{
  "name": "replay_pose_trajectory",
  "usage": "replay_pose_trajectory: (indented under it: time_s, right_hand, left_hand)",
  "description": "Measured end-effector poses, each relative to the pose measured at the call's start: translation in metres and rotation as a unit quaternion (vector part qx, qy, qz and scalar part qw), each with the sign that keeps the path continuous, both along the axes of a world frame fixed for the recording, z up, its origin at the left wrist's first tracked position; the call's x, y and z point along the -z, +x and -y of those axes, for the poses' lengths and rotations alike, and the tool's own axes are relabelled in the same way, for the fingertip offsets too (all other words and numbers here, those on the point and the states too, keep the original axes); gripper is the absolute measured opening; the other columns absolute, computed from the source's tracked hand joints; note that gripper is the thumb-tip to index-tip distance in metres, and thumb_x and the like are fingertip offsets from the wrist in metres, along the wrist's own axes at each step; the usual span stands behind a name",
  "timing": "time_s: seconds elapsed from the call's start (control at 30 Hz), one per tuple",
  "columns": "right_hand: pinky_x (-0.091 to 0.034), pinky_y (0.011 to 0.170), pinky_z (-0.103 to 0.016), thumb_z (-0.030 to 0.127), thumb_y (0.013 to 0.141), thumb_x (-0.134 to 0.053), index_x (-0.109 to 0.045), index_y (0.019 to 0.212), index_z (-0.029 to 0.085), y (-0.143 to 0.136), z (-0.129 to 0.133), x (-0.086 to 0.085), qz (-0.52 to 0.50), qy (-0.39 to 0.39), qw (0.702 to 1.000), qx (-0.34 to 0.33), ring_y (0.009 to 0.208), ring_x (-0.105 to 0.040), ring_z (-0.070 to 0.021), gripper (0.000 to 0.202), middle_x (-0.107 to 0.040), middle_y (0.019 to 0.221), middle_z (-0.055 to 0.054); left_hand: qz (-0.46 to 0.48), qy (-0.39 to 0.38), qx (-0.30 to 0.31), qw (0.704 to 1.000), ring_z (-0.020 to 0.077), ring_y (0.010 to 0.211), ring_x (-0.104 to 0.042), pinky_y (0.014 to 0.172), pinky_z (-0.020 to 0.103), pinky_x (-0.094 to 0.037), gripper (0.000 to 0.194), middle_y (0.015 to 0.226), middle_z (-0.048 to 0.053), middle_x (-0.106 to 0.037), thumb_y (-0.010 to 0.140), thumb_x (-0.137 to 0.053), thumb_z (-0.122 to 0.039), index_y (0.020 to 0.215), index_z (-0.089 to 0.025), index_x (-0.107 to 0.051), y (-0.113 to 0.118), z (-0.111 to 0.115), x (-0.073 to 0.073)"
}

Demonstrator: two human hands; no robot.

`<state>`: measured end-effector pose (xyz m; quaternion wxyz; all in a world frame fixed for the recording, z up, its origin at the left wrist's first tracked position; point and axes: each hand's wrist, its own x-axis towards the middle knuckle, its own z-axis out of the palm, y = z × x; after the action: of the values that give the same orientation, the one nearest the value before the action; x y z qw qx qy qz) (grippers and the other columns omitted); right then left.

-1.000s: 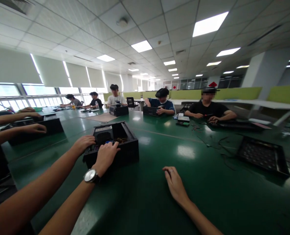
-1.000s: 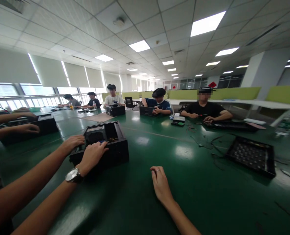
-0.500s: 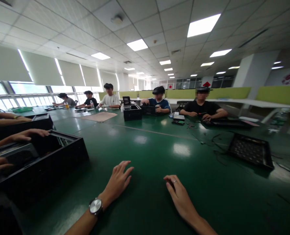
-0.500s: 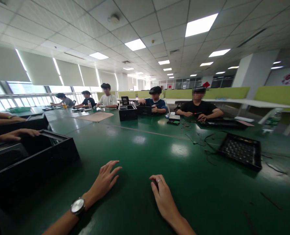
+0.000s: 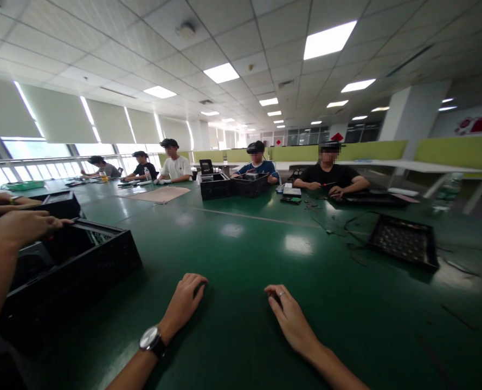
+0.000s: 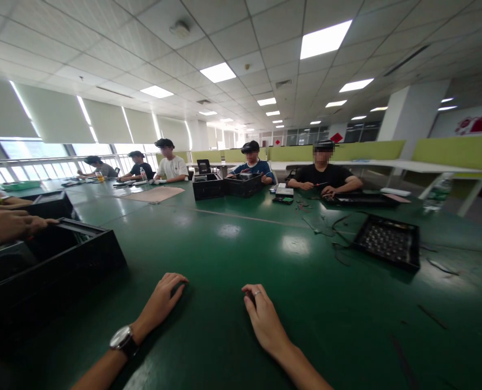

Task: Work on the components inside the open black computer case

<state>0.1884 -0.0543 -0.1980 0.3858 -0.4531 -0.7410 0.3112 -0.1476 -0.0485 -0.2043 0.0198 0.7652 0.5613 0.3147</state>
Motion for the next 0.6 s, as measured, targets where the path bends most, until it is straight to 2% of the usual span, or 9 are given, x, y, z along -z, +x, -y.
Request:
replay_pose_trajectory:
  time_s: [0.23, 0.33, 0.43, 0.5, 0.6]
  right_hand:
    - [-0.048, 0.097, -0.039, 0.038, 0.102, -0.041, -0.06, 0.115, 0.021, 0.0, -0.003, 0.002, -0.014, 0.022, 1.0, 0.009, 0.108, -0.06, -0.0244, 0.029, -0.061, 0.114, -0.009]
    - [-0.049, 0.096, -0.039, 0.039, 0.102, -0.041, -0.06, 0.114, 0.022, 0.001, -0.005, 0.0, -0.021, 0.031, 0.999, 0.024, 0.107, -0.061, -0.0247, 0.029, -0.062, 0.113, -0.009]
    - [-0.05, 0.095, -0.038, 0.038, 0.102, -0.04, -0.061, 0.114, 0.024, 0.004, 0.004, -0.005, -0.022, 0.055, 0.998, 0.036, 0.108, -0.062, -0.0249, 0.028, -0.062, 0.114, -0.009]
    - [-0.05, 0.097, -0.037, 0.036, 0.103, -0.04, -0.061, 0.114, 0.025, 0.005, 0.02, -0.008, -0.014, 0.081, 0.996, 0.022, 0.11, -0.062, -0.0241, 0.027, -0.062, 0.115, -0.009]
    - [-0.051, 0.098, -0.034, 0.03, 0.103, -0.043, -0.06, 0.12, 0.026, 0.008, 0.058, -0.005, 0.018, 0.119, 0.991, -0.061, 0.113, -0.062, -0.0218, 0.025, -0.062, 0.12, -0.009]
  left_hand:
    - [0.013, 0.002, 0.0, 1.0, 0.026, 0.109, -0.06, 0.098, 0.047, -0.051, 0.024, 0.111, 0.007, -0.068, 0.101, -0.044, -0.03, 0.106, -0.024, -0.067, 0.001, 0.0, -0.002]
    - [0.008, 0.039, -0.006, 0.999, 0.0246, 0.107, -0.061, 0.096, 0.045, -0.052, 0.024, 0.11, 0.006, -0.068, 0.101, -0.045, -0.029, 0.108, -0.024, -0.066, 0.002, 0.003, -0.001]
    - [-0.027, 0.089, 0.008, 0.996, 0.0242, 0.109, -0.06, 0.097, 0.044, -0.052, 0.022, 0.113, 0.006, -0.067, 0.1, -0.047, -0.026, 0.112, -0.023, -0.065, 0.01, 0.005, -0.003]
    - [-0.066, 0.115, 0.037, 0.99, 0.0243, 0.111, -0.059, 0.099, 0.043, -0.051, 0.022, 0.115, 0.007, -0.066, 0.101, -0.048, -0.024, 0.116, -0.023, -0.064, 0.027, 0.002, -0.014]
    - [-0.139, 0.129, 0.066, 0.98, 0.0243, 0.113, -0.057, 0.101, 0.04, -0.049, 0.026, 0.119, 0.01, -0.063, 0.102, -0.047, -0.024, 0.123, -0.02, -0.061, 0.072, -0.02, -0.047]
